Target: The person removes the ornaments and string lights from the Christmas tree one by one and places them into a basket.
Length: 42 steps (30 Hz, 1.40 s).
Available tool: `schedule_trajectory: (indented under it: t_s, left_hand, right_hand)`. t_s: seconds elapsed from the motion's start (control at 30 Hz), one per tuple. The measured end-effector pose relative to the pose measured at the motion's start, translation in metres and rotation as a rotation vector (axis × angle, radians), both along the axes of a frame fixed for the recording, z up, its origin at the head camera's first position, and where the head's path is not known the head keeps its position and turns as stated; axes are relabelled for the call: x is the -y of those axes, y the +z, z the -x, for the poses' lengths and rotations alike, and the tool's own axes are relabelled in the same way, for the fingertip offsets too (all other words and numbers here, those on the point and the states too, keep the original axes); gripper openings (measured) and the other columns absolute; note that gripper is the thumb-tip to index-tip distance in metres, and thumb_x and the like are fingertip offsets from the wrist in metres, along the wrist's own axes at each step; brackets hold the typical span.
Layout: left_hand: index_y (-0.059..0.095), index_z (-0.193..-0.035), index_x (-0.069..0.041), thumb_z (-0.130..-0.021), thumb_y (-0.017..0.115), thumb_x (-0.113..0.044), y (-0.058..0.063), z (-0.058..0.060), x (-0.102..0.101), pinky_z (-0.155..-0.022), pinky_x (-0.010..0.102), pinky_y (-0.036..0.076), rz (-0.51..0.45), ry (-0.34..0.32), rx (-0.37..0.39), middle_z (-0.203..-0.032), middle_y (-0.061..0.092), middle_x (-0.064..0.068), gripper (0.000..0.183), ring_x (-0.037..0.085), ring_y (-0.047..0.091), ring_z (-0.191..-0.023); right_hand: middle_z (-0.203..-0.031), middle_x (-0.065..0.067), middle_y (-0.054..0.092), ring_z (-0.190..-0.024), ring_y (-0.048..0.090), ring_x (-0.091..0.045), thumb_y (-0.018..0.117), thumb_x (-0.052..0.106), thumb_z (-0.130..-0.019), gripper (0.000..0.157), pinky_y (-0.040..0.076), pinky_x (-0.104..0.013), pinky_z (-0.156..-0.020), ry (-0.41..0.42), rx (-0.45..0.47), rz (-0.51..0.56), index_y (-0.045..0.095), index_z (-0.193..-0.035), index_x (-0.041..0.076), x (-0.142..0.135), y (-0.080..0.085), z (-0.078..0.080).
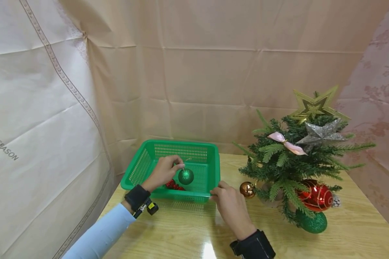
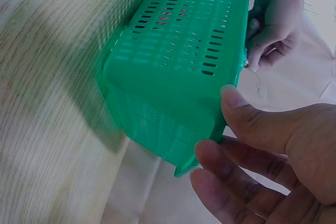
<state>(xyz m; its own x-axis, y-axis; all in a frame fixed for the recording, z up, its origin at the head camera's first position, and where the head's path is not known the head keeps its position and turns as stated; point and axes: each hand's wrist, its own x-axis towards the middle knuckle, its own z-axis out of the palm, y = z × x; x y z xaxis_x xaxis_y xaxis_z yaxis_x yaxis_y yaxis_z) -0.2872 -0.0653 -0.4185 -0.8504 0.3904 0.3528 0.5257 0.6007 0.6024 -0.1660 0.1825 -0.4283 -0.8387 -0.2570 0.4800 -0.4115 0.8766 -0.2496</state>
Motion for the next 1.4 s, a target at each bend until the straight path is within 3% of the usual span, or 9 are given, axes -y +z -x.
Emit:
schedule_trajectory:
  t_s: [0.23, 0.73, 1.13, 1.4]
  left_hand:
    - [0.070, -0.098, -0.013, -0.103, 0.066, -0.019, -0.005, 0.002, 0.001, -0.055, 0.028, 0.025, 0.033, 0.002, -0.024, -0.080, 0.066, 0.000, 0.009, 0.010, 0.026, -0.048]
    - [0.070, -0.095, -0.011, -0.100, 0.069, -0.016, -0.003, 0.000, 0.005, -0.053, 0.026, 0.028, 0.064, -0.008, -0.036, -0.078, 0.067, 0.002, 0.008, 0.009, 0.040, -0.051]
    - [0.071, -0.093, -0.012, -0.100, 0.070, -0.015, -0.008, -0.002, 0.008, -0.052, 0.026, 0.024, 0.073, 0.005, -0.023, -0.070, 0.061, -0.003, 0.008, 0.009, 0.032, -0.049]
    - [0.070, -0.092, -0.012, -0.100, 0.070, -0.013, -0.011, -0.003, 0.009, -0.052, 0.026, 0.026, 0.067, 0.013, -0.023, -0.079, 0.066, -0.001, 0.008, 0.010, 0.037, -0.051]
  right_hand:
    - [-0.075, 0.007, 0.051, -0.058, 0.051, -0.005, 0.089, 0.010, -0.079, 0.012, 0.040, -0.019, -0.051, -0.003, 0.013, -0.003, 0.082, -0.089, 0.012, 0.000, 0.000, 0.000]
    - [-0.076, 0.007, 0.051, -0.058, 0.050, -0.004, 0.089, 0.010, -0.078, 0.013, 0.039, -0.019, -0.051, -0.004, 0.005, -0.001, 0.082, -0.089, 0.012, -0.001, -0.001, 0.000]
    - [-0.076, 0.007, 0.051, -0.058, 0.052, -0.006, 0.090, 0.010, -0.078, 0.013, 0.039, -0.019, -0.051, -0.004, 0.003, -0.003, 0.082, -0.089, 0.012, 0.000, -0.001, 0.000]
    - [-0.076, 0.007, 0.051, -0.058, 0.051, -0.005, 0.089, 0.010, -0.078, 0.013, 0.038, -0.019, -0.050, -0.001, 0.006, -0.001, 0.082, -0.089, 0.012, -0.001, -0.001, -0.001]
